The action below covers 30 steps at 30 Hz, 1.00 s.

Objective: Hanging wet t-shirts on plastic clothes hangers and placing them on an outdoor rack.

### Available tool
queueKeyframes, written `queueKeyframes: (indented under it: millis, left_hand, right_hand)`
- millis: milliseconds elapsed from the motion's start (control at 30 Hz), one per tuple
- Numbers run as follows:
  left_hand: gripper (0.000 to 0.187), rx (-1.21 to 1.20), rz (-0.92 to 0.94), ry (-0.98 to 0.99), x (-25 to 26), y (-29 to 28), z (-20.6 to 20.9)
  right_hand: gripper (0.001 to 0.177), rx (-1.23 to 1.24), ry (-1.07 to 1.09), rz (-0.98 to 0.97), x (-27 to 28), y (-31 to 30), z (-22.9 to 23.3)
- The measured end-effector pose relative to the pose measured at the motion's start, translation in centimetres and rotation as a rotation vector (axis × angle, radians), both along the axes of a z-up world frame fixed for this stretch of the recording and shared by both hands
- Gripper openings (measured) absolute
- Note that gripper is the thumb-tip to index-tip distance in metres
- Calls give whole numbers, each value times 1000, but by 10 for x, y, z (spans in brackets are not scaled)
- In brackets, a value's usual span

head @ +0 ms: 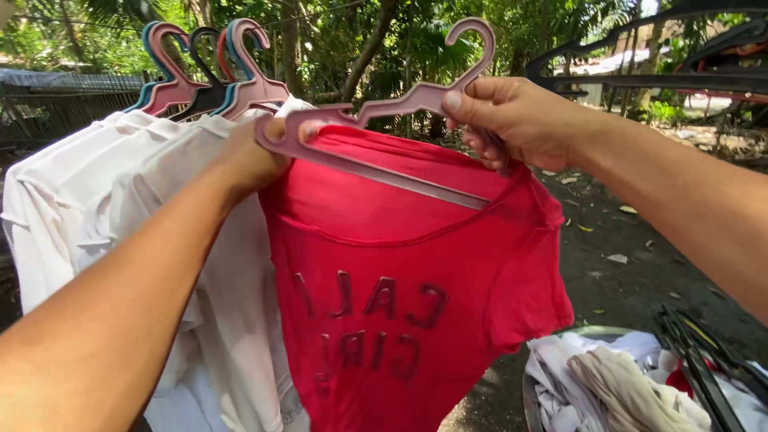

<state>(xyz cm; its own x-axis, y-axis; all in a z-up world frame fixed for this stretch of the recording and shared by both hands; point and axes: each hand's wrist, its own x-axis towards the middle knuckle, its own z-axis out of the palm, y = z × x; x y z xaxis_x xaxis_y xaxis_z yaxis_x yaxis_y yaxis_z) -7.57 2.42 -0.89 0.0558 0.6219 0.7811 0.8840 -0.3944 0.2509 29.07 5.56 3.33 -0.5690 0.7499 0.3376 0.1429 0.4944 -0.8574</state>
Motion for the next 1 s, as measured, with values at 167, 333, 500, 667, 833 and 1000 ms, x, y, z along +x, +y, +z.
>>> queueKeyframes:
  millis: [167, 333, 500, 667, 833, 1000]
  left_hand:
    - [38, -57, 215, 189, 12, -36, -12]
    - [42, -108, 215, 301, 19, -42, -37]
    - [46, -330, -10, 136, 44, -53, -36]
    - [57, -389, -18, 88, 69, -55, -22]
    - [67, -266, -105, -113, 60, -34, -23]
    - [62, -337, -205, -290, 56, -34, -12]
  right_hand:
    - [35, 187, -220, -139, 7, 22, -4]
    - [30, 384, -389, -206, 14, 25, -16]
    - [29, 241, -394, -245, 18, 7, -15]
    - [38, 88, -549, -102, 17, -8, -12]
    - [39, 83, -359, -185, 33, 1, -12]
    - [36, 82, -293, -116, 45, 12, -12]
